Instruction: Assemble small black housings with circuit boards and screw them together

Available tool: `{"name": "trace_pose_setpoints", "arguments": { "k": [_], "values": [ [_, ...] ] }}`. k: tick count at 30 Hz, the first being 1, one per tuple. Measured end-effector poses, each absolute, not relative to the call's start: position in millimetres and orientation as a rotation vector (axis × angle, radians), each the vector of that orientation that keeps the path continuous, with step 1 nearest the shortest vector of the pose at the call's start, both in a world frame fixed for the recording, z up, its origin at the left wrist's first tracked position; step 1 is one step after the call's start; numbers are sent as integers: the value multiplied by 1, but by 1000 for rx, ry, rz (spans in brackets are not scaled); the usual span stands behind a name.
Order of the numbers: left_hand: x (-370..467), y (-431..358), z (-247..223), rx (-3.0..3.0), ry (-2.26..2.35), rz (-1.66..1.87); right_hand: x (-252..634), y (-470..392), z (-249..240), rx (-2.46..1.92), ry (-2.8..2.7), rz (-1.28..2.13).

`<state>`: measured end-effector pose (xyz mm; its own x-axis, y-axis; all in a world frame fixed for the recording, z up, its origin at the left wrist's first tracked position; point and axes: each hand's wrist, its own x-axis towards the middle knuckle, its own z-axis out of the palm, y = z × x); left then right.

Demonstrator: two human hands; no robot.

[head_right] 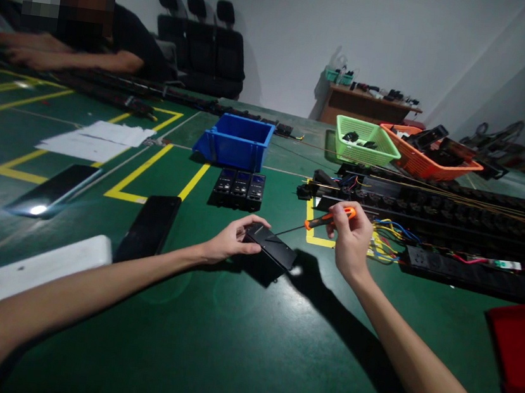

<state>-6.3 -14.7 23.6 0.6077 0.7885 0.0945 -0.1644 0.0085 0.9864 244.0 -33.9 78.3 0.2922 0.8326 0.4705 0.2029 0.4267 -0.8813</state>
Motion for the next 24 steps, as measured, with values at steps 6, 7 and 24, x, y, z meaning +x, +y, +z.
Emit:
{"name": "trace_pose_setpoints", "arguments": {
  "k": [6, 7, 24],
  "values": [
    [-8, -12, 27, 1131, 522, 791, 241, -36, 78, -1079, -1228, 579],
    [-8, -12, 27, 1090, 507, 785, 241, -36, 77, -1074, -1227, 587],
    [-13, -5, 29, 698, 672, 680, 231, -45, 78, -985, -1378, 635]
  ]
}}
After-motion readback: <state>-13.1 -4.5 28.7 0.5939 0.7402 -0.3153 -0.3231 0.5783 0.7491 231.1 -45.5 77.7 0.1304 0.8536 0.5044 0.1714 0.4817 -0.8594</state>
